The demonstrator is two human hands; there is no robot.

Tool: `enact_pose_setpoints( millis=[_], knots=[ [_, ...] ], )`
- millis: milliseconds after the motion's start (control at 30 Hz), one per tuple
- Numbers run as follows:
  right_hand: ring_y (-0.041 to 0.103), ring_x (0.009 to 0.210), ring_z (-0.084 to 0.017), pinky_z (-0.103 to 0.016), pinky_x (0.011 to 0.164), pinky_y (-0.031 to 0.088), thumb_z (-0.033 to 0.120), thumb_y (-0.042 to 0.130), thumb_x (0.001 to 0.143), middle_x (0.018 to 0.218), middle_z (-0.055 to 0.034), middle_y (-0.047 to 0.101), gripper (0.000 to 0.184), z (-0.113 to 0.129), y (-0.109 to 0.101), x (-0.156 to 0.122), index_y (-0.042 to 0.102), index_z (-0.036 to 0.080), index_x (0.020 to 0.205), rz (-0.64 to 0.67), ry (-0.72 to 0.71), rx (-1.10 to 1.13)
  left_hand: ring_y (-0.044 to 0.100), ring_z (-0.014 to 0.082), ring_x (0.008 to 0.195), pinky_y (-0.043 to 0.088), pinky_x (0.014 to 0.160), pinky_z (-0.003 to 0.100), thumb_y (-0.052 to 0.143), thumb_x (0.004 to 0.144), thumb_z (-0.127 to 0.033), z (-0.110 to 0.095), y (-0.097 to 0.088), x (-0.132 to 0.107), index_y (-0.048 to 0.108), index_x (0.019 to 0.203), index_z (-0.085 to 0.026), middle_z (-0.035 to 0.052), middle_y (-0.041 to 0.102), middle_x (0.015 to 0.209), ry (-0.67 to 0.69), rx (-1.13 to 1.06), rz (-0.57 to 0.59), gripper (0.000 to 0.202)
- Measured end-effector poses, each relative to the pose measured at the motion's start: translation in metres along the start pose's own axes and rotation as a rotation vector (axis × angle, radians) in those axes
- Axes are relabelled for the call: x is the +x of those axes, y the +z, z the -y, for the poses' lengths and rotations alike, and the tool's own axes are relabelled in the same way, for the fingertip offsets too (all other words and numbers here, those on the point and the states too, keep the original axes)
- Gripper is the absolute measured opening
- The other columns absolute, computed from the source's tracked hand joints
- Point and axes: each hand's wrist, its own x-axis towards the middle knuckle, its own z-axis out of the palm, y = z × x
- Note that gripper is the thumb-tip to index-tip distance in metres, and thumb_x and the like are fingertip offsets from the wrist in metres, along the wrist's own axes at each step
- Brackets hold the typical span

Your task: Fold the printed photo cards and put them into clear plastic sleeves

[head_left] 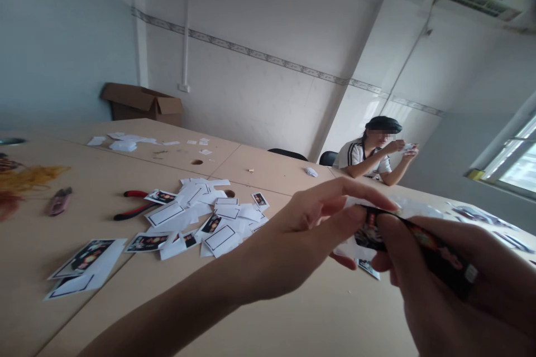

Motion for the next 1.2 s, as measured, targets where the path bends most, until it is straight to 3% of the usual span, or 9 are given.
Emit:
enact_pose_setpoints(
  millis=[300, 1200],
  knots=[
    [0.057, 0.047, -0.011, -0.019, 0.04, 0.043, 0.038, 0.057, 0.071, 0.054, 0.0008, 0.06, 0.019, 0.014, 0.003, -0.005, 0.061, 0.019, 0.071, -0.049, 0.112, 0.034, 0.054, 0.0159, 0.089, 0.047, 0.07, 0.028, 0.04, 0.084, -0.031, 0.002, 0.001, 0.001, 0.053, 0.099, -0.024, 0.0031, 0.058, 0.095, 0.006, -0.028, -0.005, 0.021],
    [0.059, 0.047, -0.012, -0.02, 0.04, 0.045, 0.038, 0.059, 0.069, 0.053, 0.0009, 0.06, 0.019, 0.012, 0.003, -0.004, 0.062, 0.02, 0.069, -0.062, 0.064, 0.01, 0.055, 0.0161, 0.088, 0.048, 0.069, 0.028, 0.042, 0.083, -0.03, -0.002, 0.001, 0.001, 0.054, 0.098, -0.024, 0.0024, 0.058, 0.093, -0.012, 0.016, -0.019, 0.02]
  ],
)
